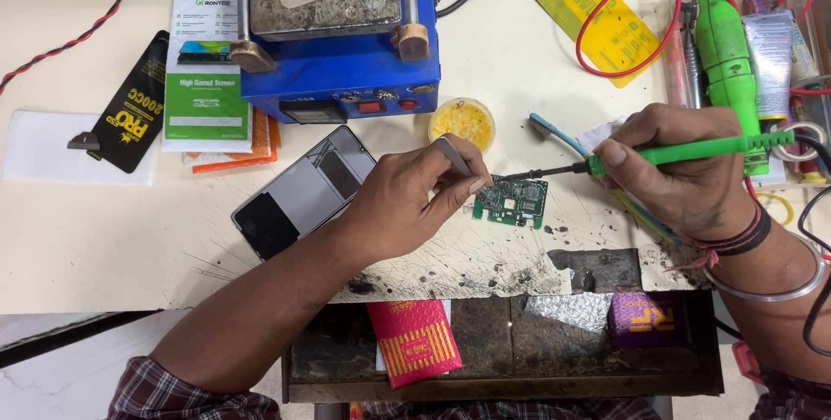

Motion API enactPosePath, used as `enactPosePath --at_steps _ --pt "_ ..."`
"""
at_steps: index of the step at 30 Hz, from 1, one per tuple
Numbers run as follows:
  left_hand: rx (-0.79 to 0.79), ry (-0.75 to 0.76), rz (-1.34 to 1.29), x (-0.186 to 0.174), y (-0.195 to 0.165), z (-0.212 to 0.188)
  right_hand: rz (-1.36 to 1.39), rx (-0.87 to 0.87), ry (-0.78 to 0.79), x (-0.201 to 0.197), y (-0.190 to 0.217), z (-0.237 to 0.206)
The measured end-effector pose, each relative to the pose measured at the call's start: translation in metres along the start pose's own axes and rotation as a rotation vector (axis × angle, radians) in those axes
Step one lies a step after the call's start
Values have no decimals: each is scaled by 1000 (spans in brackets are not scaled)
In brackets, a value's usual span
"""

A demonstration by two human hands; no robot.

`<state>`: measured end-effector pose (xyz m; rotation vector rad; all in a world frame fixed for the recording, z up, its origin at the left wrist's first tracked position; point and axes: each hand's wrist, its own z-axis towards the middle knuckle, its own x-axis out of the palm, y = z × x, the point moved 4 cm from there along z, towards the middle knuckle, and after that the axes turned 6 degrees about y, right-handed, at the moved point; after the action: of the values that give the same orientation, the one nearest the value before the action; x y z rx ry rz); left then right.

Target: The person solders a green circuit board on a cluttered workbench, holding the board with one hand and a soldering iron with the other. They apply flux, touch the iron to points on the board, reposition the board, and use a small tool to work on its components.

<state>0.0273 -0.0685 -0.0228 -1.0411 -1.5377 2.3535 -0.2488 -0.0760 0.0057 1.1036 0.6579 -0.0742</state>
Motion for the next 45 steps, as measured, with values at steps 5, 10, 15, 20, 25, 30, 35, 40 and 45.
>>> enactPosePath --at_steps 5,10,15,20,25,30,35,40,45 --pt "-14 0 8 0 0 0 15 -8 -3 0 0 1" --pt "-16 3 13 0 0 -1 -6 0 5 1 0 1" --pt "-11 -6 1 0 -2 0 -57 -39 7 1 1 2" --pt "-47 14 2 -1 0 -1 -57 -24 0 2 0 2" --pt "-11 -4 9 1 -1 -1 -57 -30 -6 2 1 0" --pt "-21 -2 -11 0 0 -1 -50 -57 12 2 2 3" --pt "-40 20 6 0 0 0 -76 19 15 1 2 1" --pt "-50 14 -1 -1 -1 -1 4 -12 -2 -1 2 2" --pt "-20 12 -5 -1 -2 0 -46 23 22 0 3 -1"
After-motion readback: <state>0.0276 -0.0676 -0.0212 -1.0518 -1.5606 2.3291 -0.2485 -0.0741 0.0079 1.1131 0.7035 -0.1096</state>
